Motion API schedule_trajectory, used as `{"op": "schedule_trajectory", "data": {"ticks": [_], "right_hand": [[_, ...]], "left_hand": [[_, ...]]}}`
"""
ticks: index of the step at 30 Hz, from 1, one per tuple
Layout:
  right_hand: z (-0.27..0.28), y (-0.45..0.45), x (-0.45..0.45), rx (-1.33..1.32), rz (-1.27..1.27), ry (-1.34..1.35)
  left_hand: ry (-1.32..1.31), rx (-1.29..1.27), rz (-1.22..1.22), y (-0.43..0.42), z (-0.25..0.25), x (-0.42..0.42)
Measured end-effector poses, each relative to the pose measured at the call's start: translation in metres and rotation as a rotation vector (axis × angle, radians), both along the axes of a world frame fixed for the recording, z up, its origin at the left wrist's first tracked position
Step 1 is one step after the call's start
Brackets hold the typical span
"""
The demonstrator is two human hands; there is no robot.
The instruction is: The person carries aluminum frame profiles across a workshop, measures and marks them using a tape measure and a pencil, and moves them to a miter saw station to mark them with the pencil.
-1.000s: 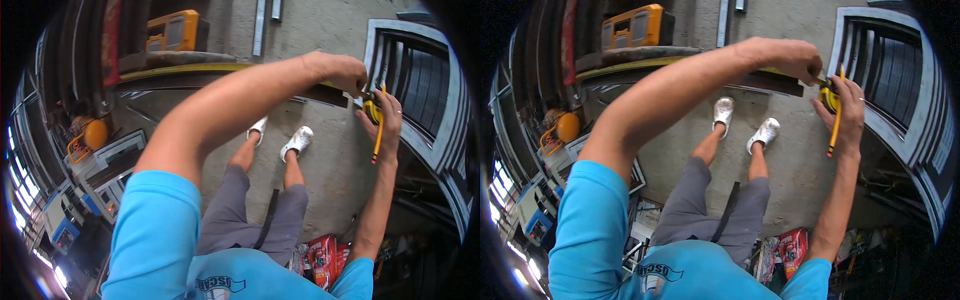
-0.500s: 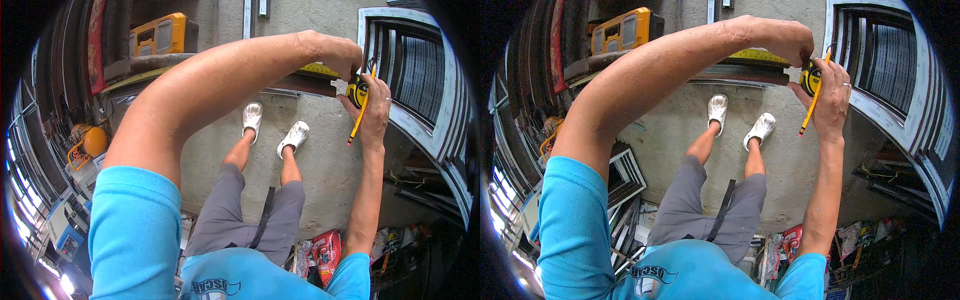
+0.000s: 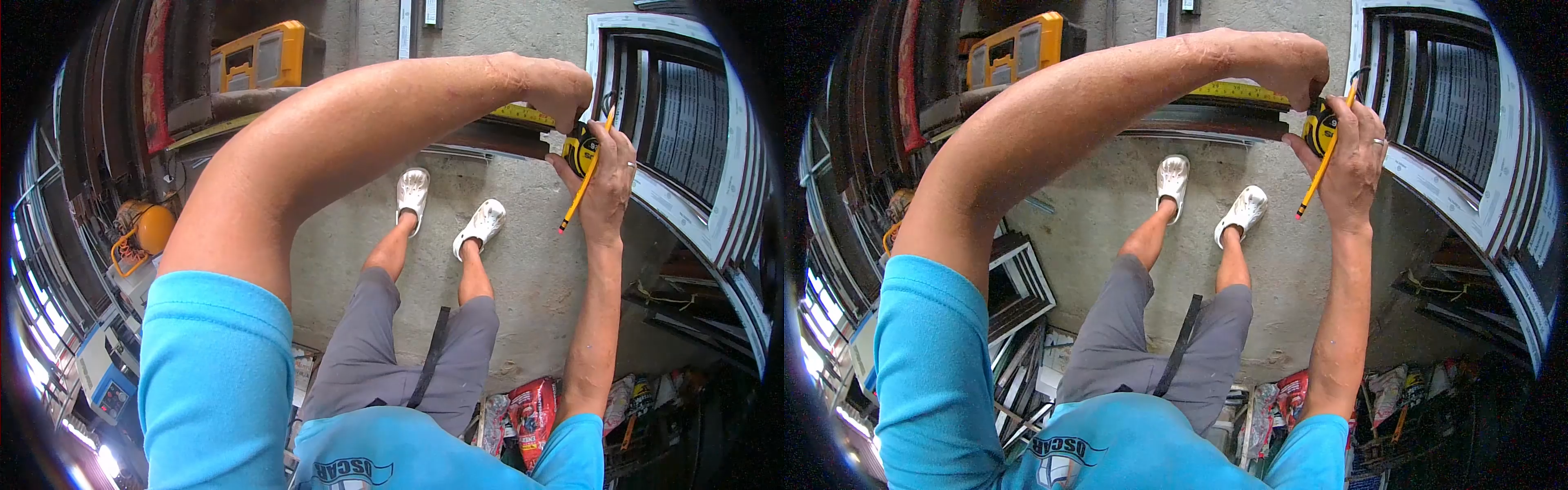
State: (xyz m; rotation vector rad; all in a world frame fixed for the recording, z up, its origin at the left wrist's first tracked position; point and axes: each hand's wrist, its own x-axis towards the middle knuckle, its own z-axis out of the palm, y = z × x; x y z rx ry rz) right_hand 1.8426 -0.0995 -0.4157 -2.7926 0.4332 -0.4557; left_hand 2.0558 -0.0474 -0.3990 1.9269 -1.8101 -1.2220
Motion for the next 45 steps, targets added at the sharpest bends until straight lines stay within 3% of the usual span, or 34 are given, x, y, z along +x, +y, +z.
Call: {"op": "schedule_trajectory", "data": {"ticks": [11, 17, 20, 23, 26, 29, 38, 45], "right_hand": [[0.004, 0.007, 0.001, 0.041, -0.024, 0.023], [0.027, 0.013, -0.005, 0.052, 0.035, -0.134], [0.032, 0.043, 0.012, 0.544, 0.12, -0.321], [0.031, 0.078, 0.034, 0.924, 0.089, -0.249], [0.022, 0.088, 0.062, 0.833, 0.283, -0.263], [0.014, 0.1, 0.075, 0.962, 0.187, -0.25], [0.001, 0.103, 0.08, 0.836, 0.118, -0.182], [0.002, 0.101, 0.082, 0.881, 0.057, -0.127]], "left_hand": [[0.079, 0.034, 0.037, -0.001, -0.012, 0.002], [0.143, 0.024, 0.055, -0.001, -0.017, 0.005], [0.174, 0.003, 0.057, 0.001, -0.018, 0.007], [0.205, 0.012, 0.058, 0.002, -0.016, 0.007], [0.212, 0.05, 0.059, -0.002, -0.018, 0.008], [0.23, 0.079, 0.077, -0.003, -0.02, 0.006], [0.283, 0.116, 0.136, 0.002, -0.008, 0.008], [0.296, 0.156, 0.14, -0.001, -0.012, 0.006]]}}
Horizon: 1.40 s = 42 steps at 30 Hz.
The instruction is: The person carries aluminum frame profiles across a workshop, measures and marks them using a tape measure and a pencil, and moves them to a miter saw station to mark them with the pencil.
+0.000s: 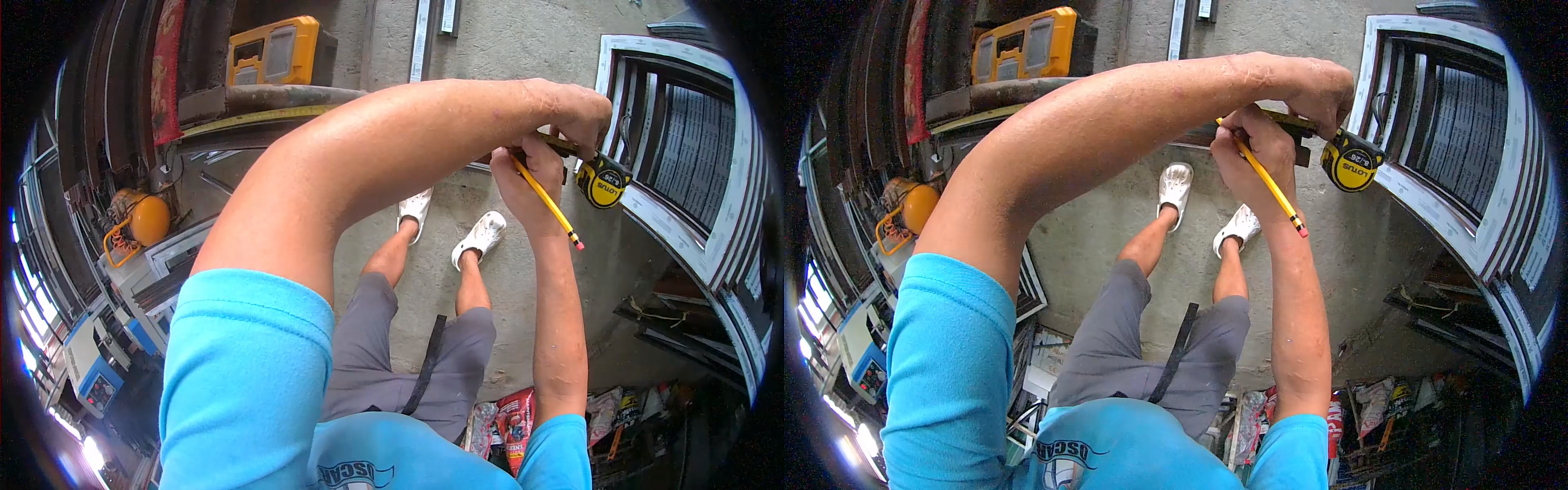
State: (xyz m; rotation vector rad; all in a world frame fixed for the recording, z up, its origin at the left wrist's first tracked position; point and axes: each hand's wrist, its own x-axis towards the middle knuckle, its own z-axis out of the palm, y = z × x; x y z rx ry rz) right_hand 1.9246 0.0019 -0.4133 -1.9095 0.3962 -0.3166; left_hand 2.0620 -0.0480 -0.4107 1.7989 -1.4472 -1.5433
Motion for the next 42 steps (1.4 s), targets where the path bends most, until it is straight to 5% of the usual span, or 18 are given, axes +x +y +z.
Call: {"op": "schedule_trajectory", "data": {"ticks": [42], "right_hand": [[-0.0042, -0.0013, 0.0079, -0.002, -0.016, 0.051]], "left_hand": [[-0.001, -0.027, -0.018, -0.0009, -0.0039, 0.0003]]}}
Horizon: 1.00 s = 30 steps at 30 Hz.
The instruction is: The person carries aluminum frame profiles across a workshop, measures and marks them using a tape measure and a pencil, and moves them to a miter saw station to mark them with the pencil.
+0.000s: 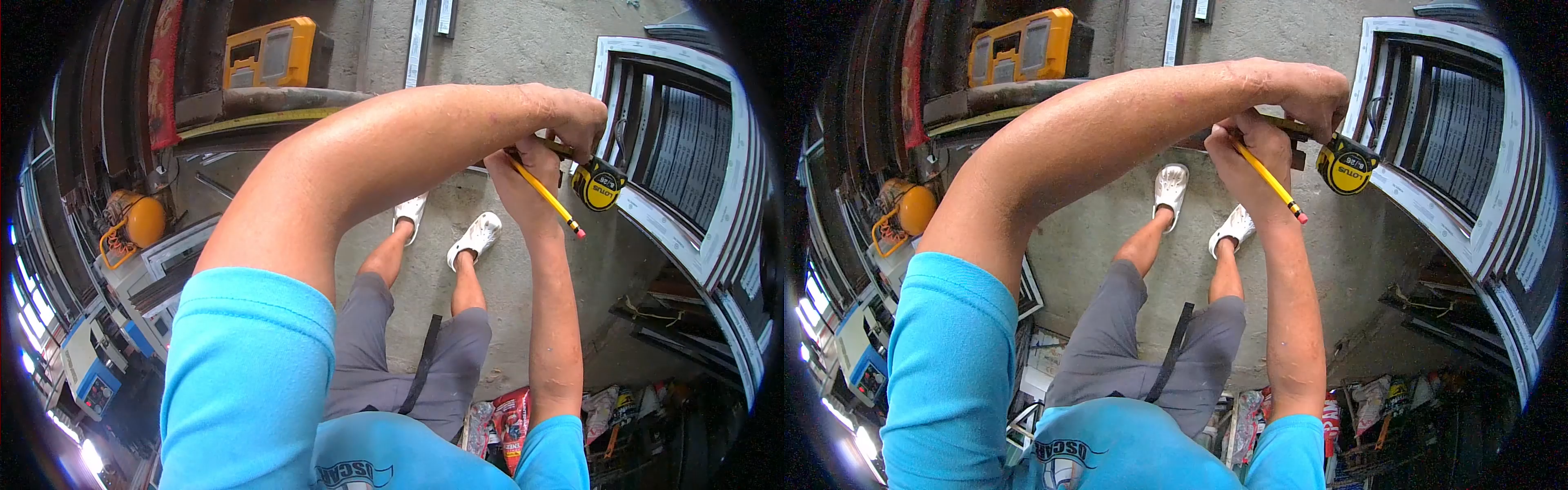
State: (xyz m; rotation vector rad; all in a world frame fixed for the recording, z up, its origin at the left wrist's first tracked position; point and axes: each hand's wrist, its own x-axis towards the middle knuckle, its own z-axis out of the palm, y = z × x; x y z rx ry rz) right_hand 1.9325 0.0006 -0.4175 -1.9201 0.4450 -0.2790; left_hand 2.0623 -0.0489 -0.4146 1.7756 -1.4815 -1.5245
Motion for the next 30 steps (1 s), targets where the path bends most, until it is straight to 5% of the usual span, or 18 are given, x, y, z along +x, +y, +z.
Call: {"op": "schedule_trajectory", "data": {"ticks": [30], "right_hand": [[-0.004, -0.001, 0.001, 0.083, -0.029, 0.012]], "left_hand": [[-0.017, -0.038, -0.025, -0.002, -0.01, 0.002]]}}
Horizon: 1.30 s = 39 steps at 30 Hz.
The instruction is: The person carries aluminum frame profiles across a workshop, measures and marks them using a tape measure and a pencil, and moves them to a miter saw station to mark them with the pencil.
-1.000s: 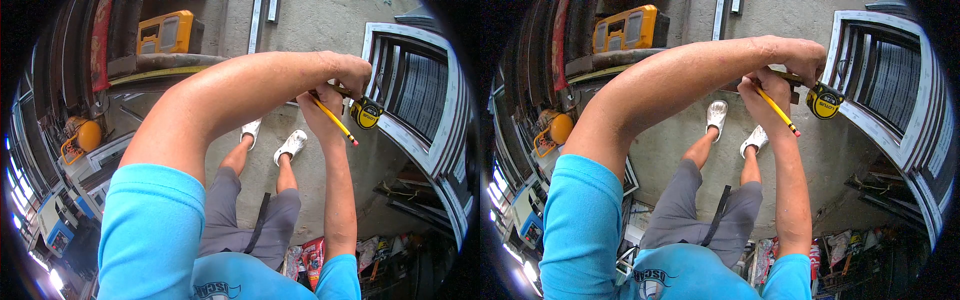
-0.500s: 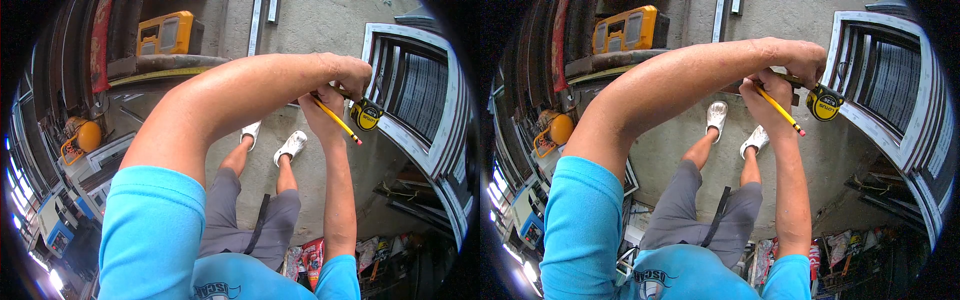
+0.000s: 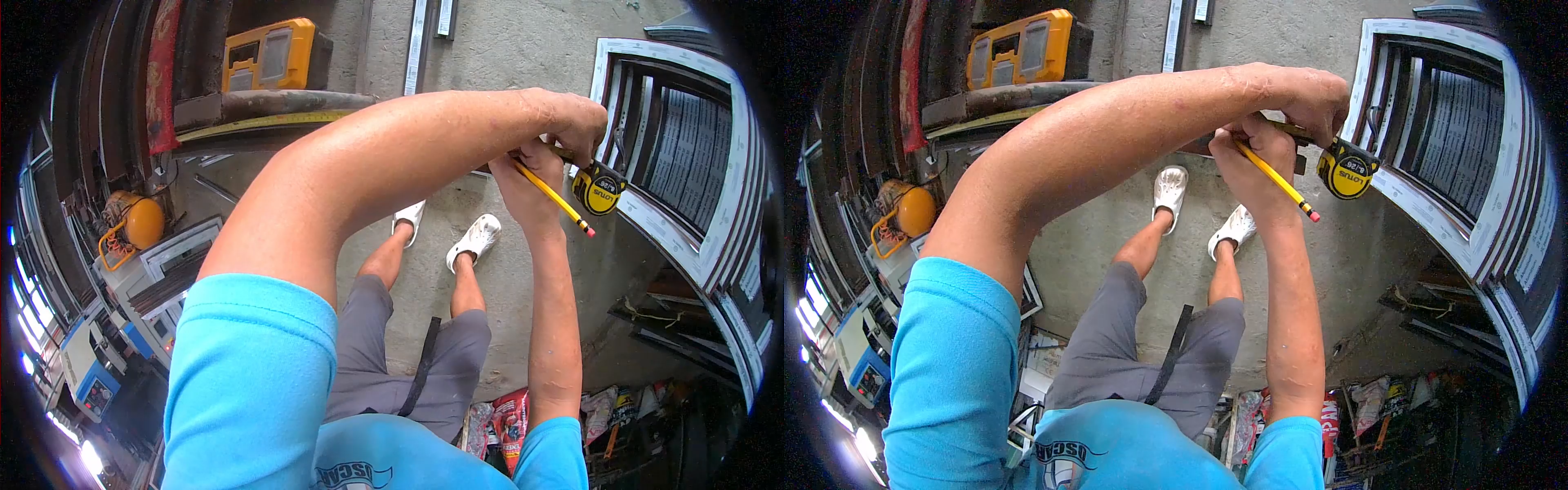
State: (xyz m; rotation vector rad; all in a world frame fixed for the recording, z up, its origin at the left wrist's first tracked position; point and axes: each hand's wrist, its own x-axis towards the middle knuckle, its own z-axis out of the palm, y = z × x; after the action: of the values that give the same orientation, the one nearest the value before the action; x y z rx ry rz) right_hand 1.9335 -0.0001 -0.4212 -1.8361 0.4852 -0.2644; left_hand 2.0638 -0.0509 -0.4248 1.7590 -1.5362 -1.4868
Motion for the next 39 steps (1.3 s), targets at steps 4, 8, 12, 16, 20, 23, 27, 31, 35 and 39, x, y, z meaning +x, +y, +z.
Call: {"op": "schedule_trajectory", "data": {"ticks": [4, 8, 12, 16, 20, 23, 27, 31, 35, 39], "right_hand": [[0.0, 0.001, 0.0, -0.008, -0.002, -0.008], [-0.001, 0.003, 0.0, 0.003, -0.018, -0.049], [0.002, -0.001, 0.0, -0.048, 0.023, -0.009], [0.008, -0.001, 0.002, -0.033, -0.008, -0.02], [0.008, -0.002, 0.002, -0.067, -0.023, -0.065], [0.009, -0.003, 0.004, -0.064, -0.013, -0.07], [0.005, -0.004, 0.004, -0.029, -0.003, -0.054], [0.006, -0.005, 0.002, -0.009, 0.022, 0.003], [0.012, -0.007, 0.002, 0.029, 0.065, 0.071], [0.015, -0.006, 0.004, 0.011, 0.055, 0.034]], "left_hand": [[-0.006, -0.001, 0.002, -0.001, -0.002, 0.0], [0.013, 0.011, 0.012, 0.001, 0.001, 0.0], [-0.018, 0.002, 0.011, 0.002, 0.001, 0.0], [-0.013, 0.028, 0.042, 0.005, 0.005, 0.002], [-0.013, -0.01, 0.044, 0.006, 0.004, 0.008], [0.028, 0.049, 0.101, 0.006, -0.002, 0.015], [0.08, 0.093, 0.144, 0.007, -0.012, 0.023], [0.127, -0.009, 0.274, 0.023, -0.024, 0.024], [0.103, 0.01, 0.332, 0.046, -0.031, 0.043], [0.022, 0.012, 0.434, 0.079, -0.038, 0.065]]}}
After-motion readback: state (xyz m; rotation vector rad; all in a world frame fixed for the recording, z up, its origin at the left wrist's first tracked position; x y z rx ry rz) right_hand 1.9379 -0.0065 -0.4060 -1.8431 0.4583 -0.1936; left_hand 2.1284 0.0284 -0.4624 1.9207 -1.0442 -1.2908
